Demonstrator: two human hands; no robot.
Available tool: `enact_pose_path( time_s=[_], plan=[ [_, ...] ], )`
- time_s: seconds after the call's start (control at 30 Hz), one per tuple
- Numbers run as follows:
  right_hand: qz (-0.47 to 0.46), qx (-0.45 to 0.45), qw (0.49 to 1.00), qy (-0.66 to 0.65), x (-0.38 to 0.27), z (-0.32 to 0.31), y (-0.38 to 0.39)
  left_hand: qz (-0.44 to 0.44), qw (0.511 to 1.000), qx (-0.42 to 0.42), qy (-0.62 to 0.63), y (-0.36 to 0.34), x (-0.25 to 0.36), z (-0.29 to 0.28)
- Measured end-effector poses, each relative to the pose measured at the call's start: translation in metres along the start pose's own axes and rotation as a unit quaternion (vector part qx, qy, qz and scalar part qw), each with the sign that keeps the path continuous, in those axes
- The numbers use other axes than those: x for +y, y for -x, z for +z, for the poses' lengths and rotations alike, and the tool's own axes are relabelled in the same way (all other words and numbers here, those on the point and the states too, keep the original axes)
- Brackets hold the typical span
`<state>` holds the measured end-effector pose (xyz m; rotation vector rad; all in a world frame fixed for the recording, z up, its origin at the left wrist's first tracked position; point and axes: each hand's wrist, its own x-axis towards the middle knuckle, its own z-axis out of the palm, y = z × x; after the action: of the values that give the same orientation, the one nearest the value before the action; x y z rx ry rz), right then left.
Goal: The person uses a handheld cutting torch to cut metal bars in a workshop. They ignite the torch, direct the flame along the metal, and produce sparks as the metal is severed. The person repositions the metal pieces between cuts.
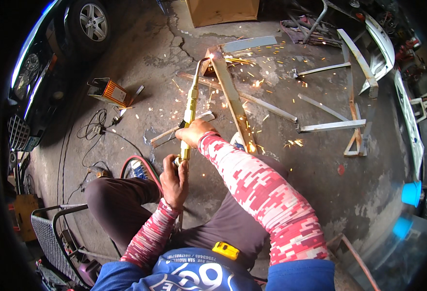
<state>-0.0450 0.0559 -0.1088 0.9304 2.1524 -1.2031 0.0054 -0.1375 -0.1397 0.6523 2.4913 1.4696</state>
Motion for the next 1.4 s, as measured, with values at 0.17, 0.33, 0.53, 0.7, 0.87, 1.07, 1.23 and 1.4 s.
enact_pose_path(
  time_s=[0.17,0.33,0.53,0.7,0.87,1.07,1.23,1.4],
  plan=[
    [0.000,0.006,1.000,-0.006,0.000,0.002,-0.001,0.022,1.000,0.006,0.001,0.000,-0.001,0.000],
    [0.003,0.003,1.000,-0.013,-0.004,-0.006,-0.004,0.026,1.000,0.012,0.007,-0.009,-0.003,0.004],
    [0.005,0.011,1.000,-0.004,-0.007,-0.009,0.000,0.053,0.998,0.027,-0.002,-0.011,-0.005,0.007],
    [0.000,0.013,1.000,0.000,-0.007,-0.010,0.001,0.060,0.998,0.029,-0.001,-0.012,-0.006,0.008],
    [0.003,0.013,1.000,-0.005,-0.006,-0.009,0.000,0.055,0.998,0.025,-0.003,-0.012,-0.007,0.007],
    [0.001,0.020,1.000,0.001,-0.006,-0.008,-0.001,0.057,0.998,0.026,-0.007,-0.012,-0.007,0.008],
    [0.005,0.030,1.000,0.009,-0.006,-0.008,0.000,0.059,0.998,0.024,-0.006,-0.013,-0.008,0.008],
    [-0.001,0.017,1.000,0.003,-0.004,-0.009,-0.001,0.027,1.000,0.004,0.005,-0.012,-0.007,0.006]
  ],
)
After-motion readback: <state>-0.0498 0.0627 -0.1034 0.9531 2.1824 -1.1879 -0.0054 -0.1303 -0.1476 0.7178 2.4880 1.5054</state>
